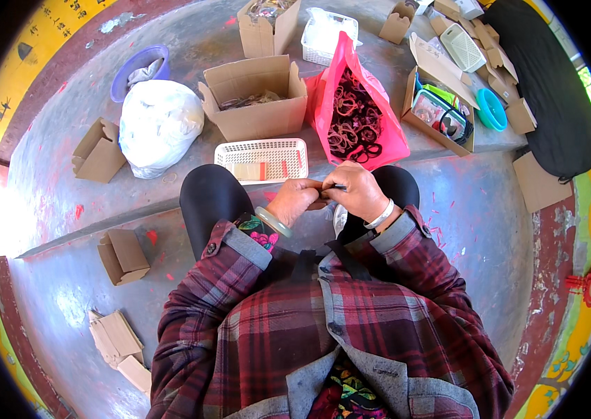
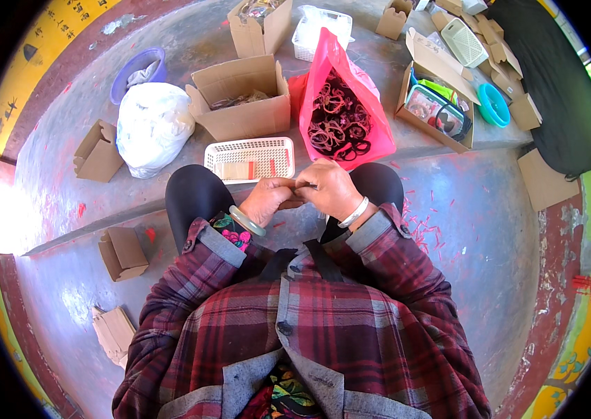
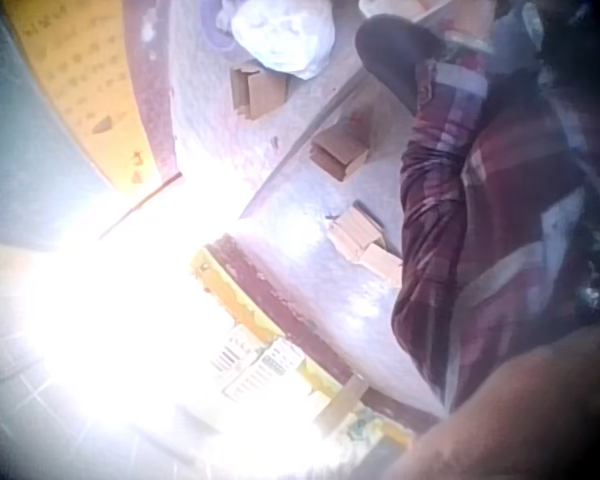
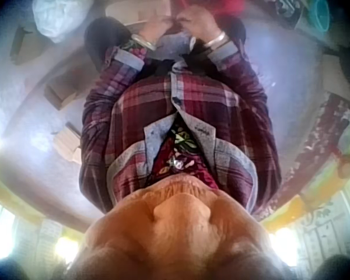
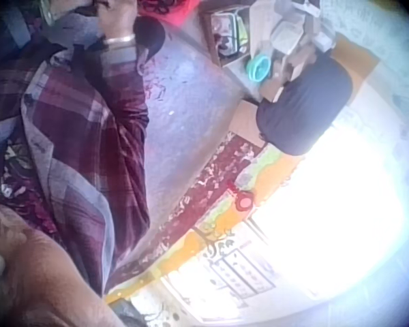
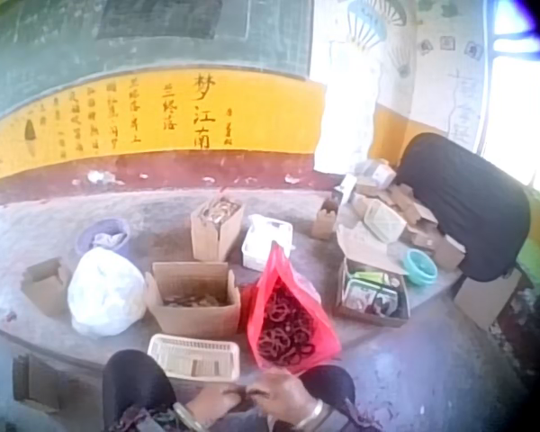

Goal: The person sits on the floor and assembles small black components by hand. They pick up parts from a pink bag and a white basket, fit them together, and place the finished items into a cardboard box.

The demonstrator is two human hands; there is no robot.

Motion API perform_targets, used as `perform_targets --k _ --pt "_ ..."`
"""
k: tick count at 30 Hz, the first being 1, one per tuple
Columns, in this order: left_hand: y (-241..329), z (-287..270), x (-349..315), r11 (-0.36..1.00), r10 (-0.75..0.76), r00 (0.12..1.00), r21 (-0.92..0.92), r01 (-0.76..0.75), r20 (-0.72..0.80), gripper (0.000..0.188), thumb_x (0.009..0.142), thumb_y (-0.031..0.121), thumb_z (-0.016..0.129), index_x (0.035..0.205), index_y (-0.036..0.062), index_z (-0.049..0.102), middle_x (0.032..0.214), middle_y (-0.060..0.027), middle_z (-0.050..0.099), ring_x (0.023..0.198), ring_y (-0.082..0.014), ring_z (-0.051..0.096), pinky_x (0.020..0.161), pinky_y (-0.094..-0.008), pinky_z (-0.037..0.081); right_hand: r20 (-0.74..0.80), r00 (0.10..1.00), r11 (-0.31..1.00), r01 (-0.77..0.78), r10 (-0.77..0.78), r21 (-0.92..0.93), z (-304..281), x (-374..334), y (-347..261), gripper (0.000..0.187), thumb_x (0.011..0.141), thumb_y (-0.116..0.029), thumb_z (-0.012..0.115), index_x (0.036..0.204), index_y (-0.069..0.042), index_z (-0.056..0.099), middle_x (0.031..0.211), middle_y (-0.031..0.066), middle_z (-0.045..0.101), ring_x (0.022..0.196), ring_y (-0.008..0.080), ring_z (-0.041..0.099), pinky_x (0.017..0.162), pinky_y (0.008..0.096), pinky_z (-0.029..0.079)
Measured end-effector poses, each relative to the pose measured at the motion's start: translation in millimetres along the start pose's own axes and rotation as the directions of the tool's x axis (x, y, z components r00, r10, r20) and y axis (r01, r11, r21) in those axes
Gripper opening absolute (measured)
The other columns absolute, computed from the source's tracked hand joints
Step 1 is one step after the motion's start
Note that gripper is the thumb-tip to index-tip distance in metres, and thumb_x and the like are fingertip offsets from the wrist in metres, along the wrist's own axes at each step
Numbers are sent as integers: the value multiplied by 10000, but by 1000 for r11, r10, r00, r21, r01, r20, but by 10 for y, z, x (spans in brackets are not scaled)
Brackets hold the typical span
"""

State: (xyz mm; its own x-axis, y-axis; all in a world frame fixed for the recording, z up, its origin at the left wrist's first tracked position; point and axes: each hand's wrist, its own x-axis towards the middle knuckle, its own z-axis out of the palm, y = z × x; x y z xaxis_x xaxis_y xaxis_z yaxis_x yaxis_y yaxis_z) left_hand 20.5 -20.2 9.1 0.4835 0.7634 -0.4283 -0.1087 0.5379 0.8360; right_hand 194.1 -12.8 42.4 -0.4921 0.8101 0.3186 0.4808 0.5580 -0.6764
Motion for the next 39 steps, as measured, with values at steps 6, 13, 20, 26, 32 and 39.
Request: perform_targets --k 6,13,20,26,32,39 --pt "-70 -28 44 1000 -3 999 -5 3 47 291 801 3 438 1043 -72 581 961 -124 619 893 -187 620 840 -280 495 100 995 996 -34 26 78 -47 -9 58 79 660 -77 654 736 -56 647 710 91 620 704 293 557 675 365 439" --pt "-74 7 49 998 -38 991 59 31 130 344 791 -25 422 1113 -41 541 1029 -125 586 930 -194 606 849 -295 498 211 971 990 -125 110 61 -71 -33 66 122 664 -88 645 779 -48 662 731 100 639 723 281 584 682 352 454" --pt "-131 -2 94 995 66 987 70 -77 148 509 764 -99 418 1263 5 399 1018 -121 576 967 -226 590 832 -322 509 248 931 927 -319 268 197 10 -66 91 176 675 -131 669 820 -33 653 744 114 637 706 268 609 664 325 476" --pt "-206 -43 69 924 191 977 319 -211 93 726 755 -120 413 1394 84 136 1084 -206 529 857 -239 629 752 -332 531 245 945 958 -253 216 134 -43 -15 90 237 685 -84 653 904 3 627 816 110 609 805 203 593 730 303 469" --pt "-190 1 33 851 288 954 434 -294 80 779 733 -134 431 1395 88 85 1068 -228 507 852 -255 637 728 -342 532 379 884 879 -390 274 275 -48 -47 238 217 697 -61 639 899 16 650 835 100 629 808 171 599 736 285 467" --pt "-162 -7 80 906 333 943 271 -326 21 599 780 -125 444 1309 51 225 1063 -204 512 903 -270 617 779 -360 530 311 755 555 -642 577 528 -80 -59 184 209 766 -94 619 956 -10 647 821 52 643 721 124 609 634 245 478"
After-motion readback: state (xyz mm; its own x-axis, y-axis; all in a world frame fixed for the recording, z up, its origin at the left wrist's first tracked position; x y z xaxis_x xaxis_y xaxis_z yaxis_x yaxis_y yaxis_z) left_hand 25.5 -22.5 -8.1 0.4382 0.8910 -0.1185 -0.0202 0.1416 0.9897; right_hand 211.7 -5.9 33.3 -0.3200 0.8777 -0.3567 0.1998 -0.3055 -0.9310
